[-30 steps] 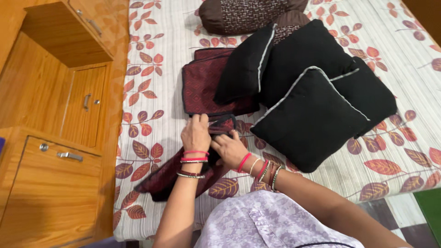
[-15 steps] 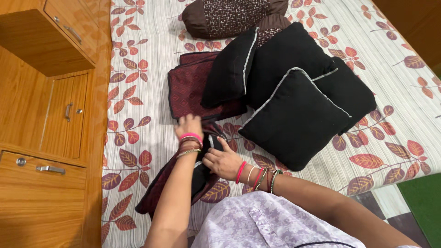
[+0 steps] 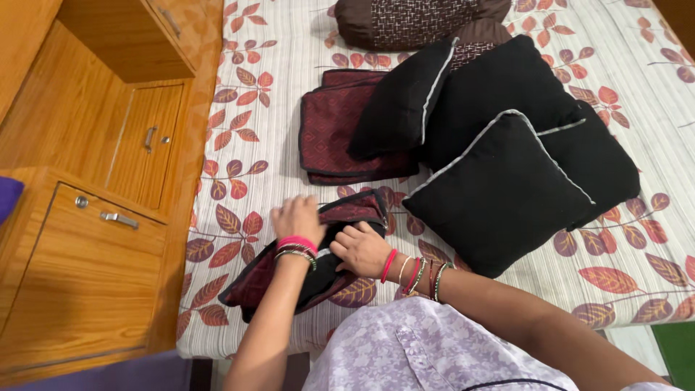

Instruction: The person inserts black pillow inserts into maroon patterned pillow covers on a bed. They open the zipper, place the insert inside, close the zipper, and smooth the cover. The person repeats this process for multiple pillows.

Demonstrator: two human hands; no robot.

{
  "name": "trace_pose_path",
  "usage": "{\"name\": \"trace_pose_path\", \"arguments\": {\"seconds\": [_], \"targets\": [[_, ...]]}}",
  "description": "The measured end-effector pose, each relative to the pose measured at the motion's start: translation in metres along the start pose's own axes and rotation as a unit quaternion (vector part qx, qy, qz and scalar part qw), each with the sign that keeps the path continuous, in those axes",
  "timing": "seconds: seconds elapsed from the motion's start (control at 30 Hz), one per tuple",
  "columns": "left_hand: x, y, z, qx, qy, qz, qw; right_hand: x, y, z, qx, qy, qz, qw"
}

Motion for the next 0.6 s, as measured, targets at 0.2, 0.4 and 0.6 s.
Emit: {"name": "trace_pose_path", "arguments": {"seconds": [0.2,0.4,0.6], "targets": [[-0.102,0.042,0.035,-0.095,0.015,0.199,0.975,0.009,-0.006,-0.005,-0.145,-0.001,-0.092,0.985],[-0.036,0.055,0.1,0.128,0.07,-0.036,0.989,0.002,-0.017,0.01,0.023,-0.02,-0.072,0.997],[0.0,0.027,0.083,0.196,0.119,-0.072,0.971,-0.029,-0.019,0.006,0.062,-0.049,0.062,0.995]]}}
Point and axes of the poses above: each hand's wrist, its own y-axis towards the middle knuckle, its own z-axis out of the palm, x = y × z, the point moved 7 cm from there along y, towards the middle knuckle, and after that the axes turned 10 degrees about -x, right-handed, at the moved point
